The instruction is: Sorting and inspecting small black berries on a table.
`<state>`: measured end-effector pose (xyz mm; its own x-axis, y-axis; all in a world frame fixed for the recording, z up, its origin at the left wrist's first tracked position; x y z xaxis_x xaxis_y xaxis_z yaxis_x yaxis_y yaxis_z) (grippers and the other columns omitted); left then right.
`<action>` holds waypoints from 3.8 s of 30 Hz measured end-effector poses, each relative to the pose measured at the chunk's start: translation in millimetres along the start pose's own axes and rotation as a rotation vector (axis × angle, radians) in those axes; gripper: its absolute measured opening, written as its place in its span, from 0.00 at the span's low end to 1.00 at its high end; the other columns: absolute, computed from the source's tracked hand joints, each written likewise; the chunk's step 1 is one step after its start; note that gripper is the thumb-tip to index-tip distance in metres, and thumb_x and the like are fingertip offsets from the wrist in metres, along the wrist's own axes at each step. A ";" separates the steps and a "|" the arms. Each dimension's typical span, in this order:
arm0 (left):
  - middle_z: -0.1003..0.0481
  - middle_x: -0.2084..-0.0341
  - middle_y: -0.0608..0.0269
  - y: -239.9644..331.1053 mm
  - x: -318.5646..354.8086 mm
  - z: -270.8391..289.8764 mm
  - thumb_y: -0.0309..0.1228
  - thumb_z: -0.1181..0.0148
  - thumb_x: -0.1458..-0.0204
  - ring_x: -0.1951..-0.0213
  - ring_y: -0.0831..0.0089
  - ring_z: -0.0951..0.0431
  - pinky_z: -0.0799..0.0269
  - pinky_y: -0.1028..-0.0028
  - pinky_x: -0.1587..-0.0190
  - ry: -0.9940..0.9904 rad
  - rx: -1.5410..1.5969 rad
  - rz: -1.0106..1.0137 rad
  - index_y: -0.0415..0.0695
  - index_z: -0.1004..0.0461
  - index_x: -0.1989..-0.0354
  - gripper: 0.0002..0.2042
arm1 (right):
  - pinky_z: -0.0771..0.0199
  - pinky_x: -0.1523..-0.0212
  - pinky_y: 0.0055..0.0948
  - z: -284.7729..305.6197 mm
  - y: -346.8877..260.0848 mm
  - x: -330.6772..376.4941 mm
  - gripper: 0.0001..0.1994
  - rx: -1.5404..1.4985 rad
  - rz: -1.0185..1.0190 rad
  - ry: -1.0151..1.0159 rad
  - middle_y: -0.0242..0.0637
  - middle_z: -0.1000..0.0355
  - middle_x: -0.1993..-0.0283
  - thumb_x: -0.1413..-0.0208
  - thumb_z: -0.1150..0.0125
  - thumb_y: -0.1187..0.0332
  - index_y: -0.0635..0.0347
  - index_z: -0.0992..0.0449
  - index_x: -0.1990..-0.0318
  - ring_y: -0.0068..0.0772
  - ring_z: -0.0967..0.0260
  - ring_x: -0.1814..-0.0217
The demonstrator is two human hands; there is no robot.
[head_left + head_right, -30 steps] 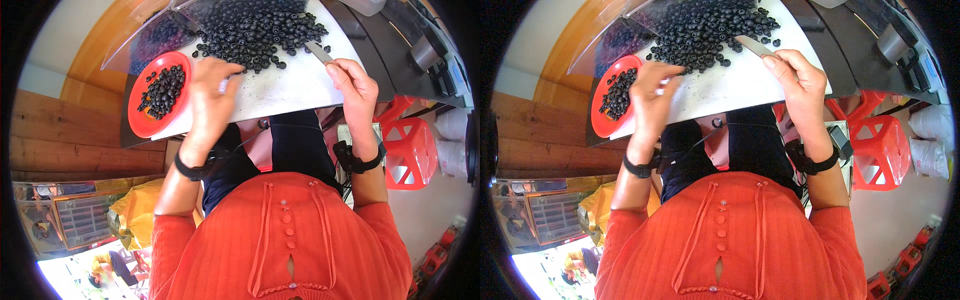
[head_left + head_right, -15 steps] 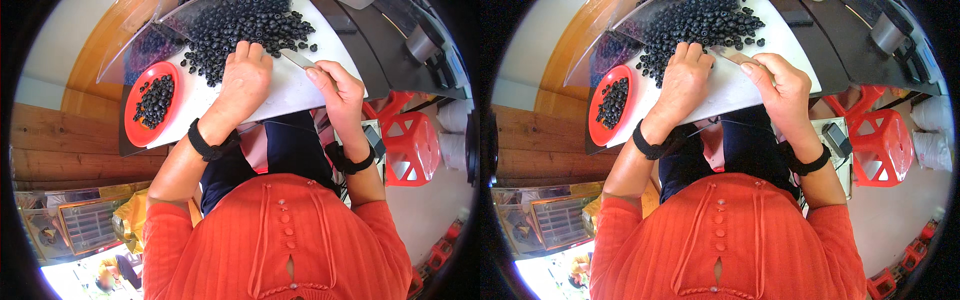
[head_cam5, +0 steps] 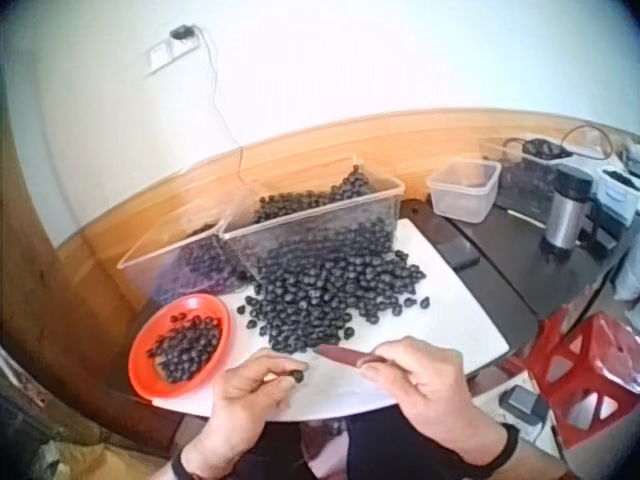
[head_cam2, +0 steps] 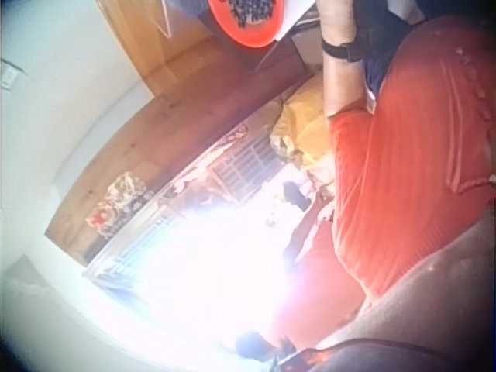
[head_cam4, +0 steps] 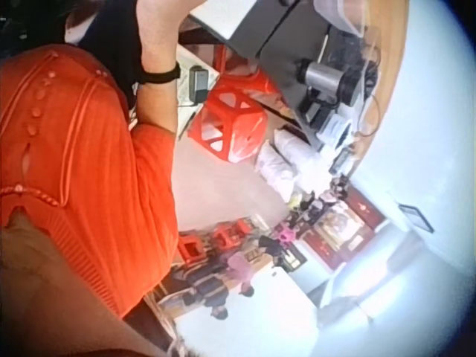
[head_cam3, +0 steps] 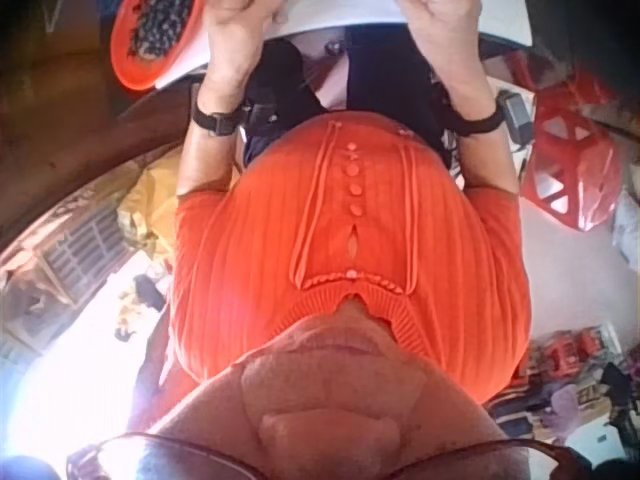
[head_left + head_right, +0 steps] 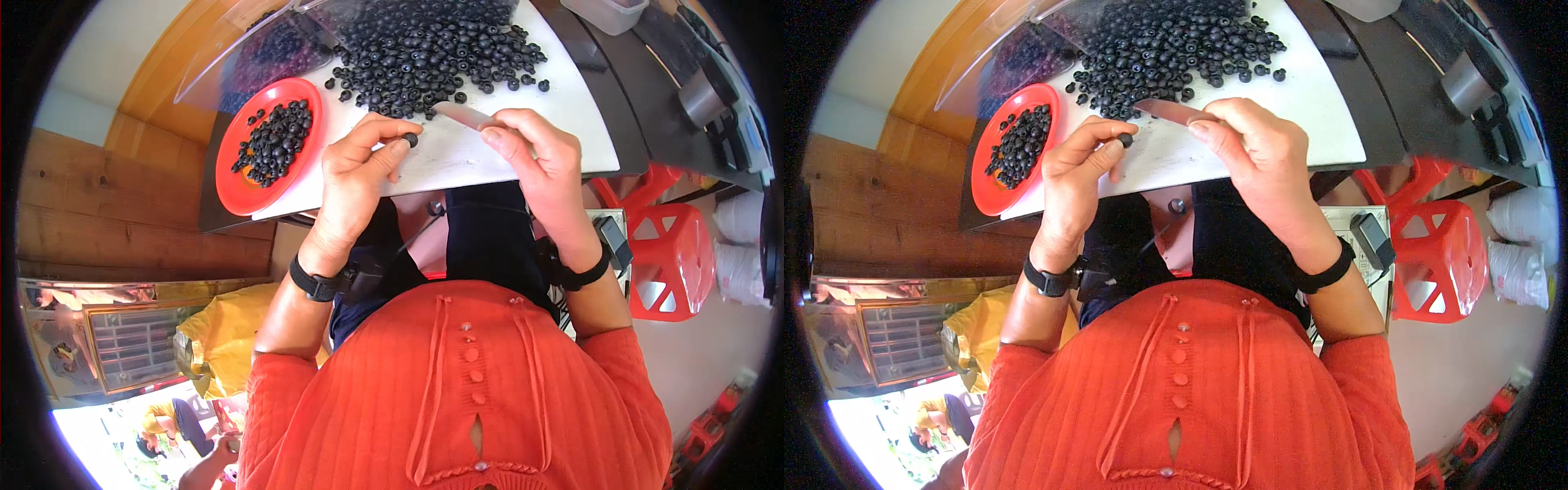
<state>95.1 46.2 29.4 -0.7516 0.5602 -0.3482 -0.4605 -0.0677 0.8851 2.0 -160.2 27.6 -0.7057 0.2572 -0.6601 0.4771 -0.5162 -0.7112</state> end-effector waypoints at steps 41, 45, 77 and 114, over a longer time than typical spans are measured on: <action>0.22 0.60 0.56 -19.6 9.8 -10.9 0.20 0.48 0.36 0.65 0.72 0.24 0.25 0.72 0.66 0.098 0.828 0.204 0.31 0.23 0.48 0.12 | 0.35 0.77 0.37 -30.5 -7.4 -1.5 0.14 0.275 -0.008 -0.208 0.39 0.30 0.79 0.39 0.37 0.59 0.58 0.26 0.72 0.41 0.30 0.79; 0.22 0.61 0.57 -21.1 9.6 -10.7 0.20 0.48 0.36 0.65 0.72 0.23 0.26 0.72 0.67 0.093 0.839 0.212 0.32 0.23 0.48 0.12 | 0.36 0.77 0.38 -30.9 -9.7 -2.6 0.16 0.301 0.004 -0.218 0.38 0.31 0.79 0.39 0.38 0.58 0.58 0.28 0.73 0.42 0.30 0.79; 0.21 0.65 0.62 8.7 7.5 135.3 0.21 0.37 0.45 0.68 0.76 0.24 0.28 0.77 0.63 0.560 -0.702 -0.036 0.39 0.18 0.54 0.10 | 0.35 0.67 0.18 12.1 6.9 -8.5 0.10 -0.168 -0.144 -0.058 0.29 0.23 0.67 0.37 0.36 0.68 0.66 0.21 0.55 0.14 0.33 0.67; 0.25 0.66 0.51 9.7 -64.5 -70.3 0.22 0.40 0.61 0.58 0.55 0.26 0.22 0.65 0.62 -0.173 -1.121 -0.526 0.36 0.22 0.72 0.06 | 0.35 0.64 0.16 26.1 23.7 2.4 0.16 -0.319 -0.203 0.202 0.25 0.26 0.61 0.49 0.32 0.79 0.65 0.23 0.51 0.11 0.37 0.65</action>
<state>106.0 -48.6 38.7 -0.3217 0.8281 -0.4591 -0.8983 -0.4202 -0.1284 -2.0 -193.2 15.5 -0.7000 0.4989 -0.5109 0.5000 -0.1684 -0.8495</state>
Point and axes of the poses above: each hand's wrist, its own x-axis away from the middle knuckle, its own z-axis out of the back of the hand, y = z × x, the point moved 4 cm from there along -x, towards the middle knuckle
